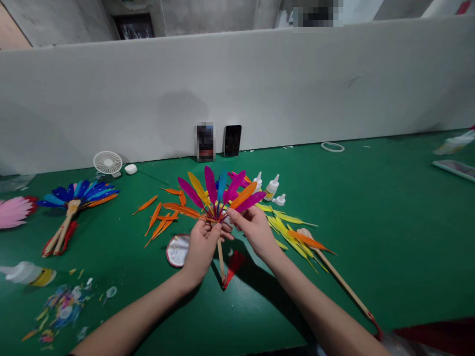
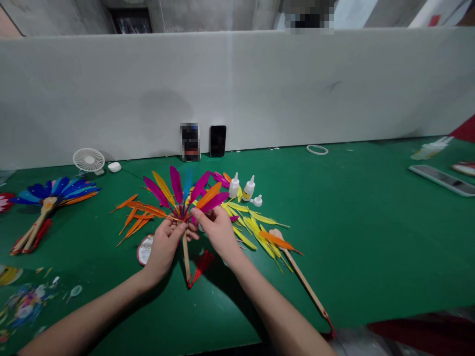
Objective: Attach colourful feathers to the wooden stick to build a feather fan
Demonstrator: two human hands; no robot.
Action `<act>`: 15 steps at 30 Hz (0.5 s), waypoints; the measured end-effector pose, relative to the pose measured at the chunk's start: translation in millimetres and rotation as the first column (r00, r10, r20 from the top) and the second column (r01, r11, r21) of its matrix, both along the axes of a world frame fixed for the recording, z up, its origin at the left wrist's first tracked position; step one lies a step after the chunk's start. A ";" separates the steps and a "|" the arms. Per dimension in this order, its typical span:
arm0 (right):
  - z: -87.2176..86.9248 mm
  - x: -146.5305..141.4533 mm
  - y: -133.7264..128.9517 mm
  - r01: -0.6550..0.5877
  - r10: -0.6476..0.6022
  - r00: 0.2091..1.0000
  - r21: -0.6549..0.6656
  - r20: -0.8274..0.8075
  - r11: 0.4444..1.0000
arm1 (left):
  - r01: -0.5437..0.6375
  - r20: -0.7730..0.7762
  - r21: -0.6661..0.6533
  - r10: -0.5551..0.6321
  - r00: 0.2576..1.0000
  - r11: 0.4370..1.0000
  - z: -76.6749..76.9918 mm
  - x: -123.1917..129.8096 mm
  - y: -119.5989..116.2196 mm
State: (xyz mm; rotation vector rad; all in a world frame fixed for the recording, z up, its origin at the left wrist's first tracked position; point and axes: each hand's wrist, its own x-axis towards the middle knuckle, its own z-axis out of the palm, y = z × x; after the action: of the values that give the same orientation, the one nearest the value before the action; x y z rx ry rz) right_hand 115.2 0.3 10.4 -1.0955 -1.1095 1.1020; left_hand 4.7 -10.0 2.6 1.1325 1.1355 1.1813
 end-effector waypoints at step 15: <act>1.7 0.8 -1.5 0.005 -0.005 1.000 0.006 0.017 1.000 | 0.009 -0.013 0.011 -0.009 1.000 1.000 -0.7 -1.3 -1.4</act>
State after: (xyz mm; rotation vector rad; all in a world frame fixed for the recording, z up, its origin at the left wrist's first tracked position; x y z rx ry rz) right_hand 116.0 -1.2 12.0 -1.1045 -1.1221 1.0865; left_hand 3.4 -11.5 1.9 1.1539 1.1340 1.1755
